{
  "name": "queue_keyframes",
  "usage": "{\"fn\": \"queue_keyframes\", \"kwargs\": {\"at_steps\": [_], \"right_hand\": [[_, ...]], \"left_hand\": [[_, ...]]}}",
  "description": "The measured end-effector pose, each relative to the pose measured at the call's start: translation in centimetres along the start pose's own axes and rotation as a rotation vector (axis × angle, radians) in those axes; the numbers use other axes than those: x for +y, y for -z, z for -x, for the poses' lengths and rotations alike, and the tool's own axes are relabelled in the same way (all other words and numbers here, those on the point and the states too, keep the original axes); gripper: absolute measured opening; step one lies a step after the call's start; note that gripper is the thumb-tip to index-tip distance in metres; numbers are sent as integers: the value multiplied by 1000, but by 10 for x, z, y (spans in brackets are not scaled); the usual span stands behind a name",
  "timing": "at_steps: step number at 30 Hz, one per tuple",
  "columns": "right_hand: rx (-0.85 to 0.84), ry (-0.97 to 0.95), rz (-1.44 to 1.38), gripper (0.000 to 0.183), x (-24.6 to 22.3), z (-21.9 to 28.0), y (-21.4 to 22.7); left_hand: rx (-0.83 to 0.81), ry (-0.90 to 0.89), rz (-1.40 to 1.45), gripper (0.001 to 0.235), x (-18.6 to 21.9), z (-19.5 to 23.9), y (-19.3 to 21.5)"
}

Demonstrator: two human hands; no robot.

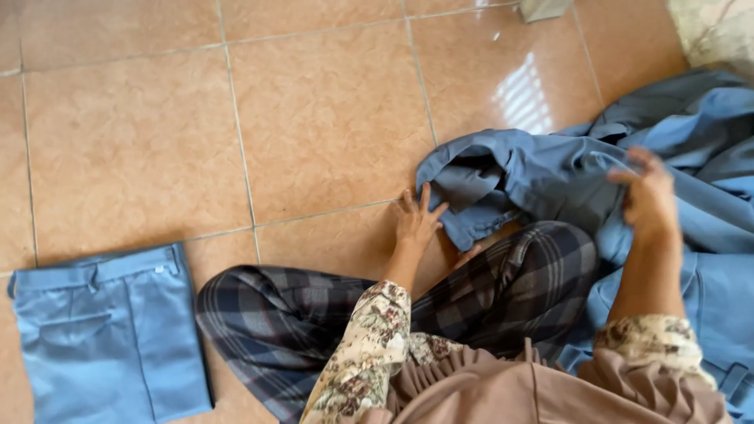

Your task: The person sits on a tiled floor and folds multiple pairs of light blue trousers by hand. They smooth each pair, fold the legs together, fold the garment in half, and then fold it again into a compact rectangle before stacking it with the others.

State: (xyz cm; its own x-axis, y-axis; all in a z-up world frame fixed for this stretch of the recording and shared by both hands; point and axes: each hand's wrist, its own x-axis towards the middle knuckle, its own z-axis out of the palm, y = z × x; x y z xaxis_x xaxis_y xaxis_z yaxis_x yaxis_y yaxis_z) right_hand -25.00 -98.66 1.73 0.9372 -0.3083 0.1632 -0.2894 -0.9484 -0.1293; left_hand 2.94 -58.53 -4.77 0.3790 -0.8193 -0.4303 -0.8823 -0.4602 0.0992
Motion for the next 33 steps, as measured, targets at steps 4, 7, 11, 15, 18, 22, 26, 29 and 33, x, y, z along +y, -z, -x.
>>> {"fn": "queue_keyframes", "kwargs": {"at_steps": [4,7,11,15,18,22,26,29,33], "right_hand": [[425,-1090,-1068,45,-153,-151,152],[583,-934,-1394,40,-134,-195,129],[305,-884,-1484,36,-134,-198,59],[69,-930,-1270,26,-143,-165,-33],[-118,-696,-463,49,-171,-152,-48],[-360,-554,91,69,-176,-156,-58],[-286,-641,210,26,-107,-138,-125],[50,-600,-208,23,-139,-154,-81],[588,-135,69,30,-224,-152,-2]], "left_hand": [[146,-6,228,44,-1,-23,-28],[394,16,392,29,-25,-26,-35],[416,125,847,26,-79,-4,-25],[187,130,1072,34,-93,30,6],[30,225,1223,48,-77,48,41],[157,237,1208,57,-60,34,14],[491,337,909,51,-69,-19,-51],[613,413,1015,35,-70,-22,-13],[661,484,1038,40,-84,-23,49]]}}
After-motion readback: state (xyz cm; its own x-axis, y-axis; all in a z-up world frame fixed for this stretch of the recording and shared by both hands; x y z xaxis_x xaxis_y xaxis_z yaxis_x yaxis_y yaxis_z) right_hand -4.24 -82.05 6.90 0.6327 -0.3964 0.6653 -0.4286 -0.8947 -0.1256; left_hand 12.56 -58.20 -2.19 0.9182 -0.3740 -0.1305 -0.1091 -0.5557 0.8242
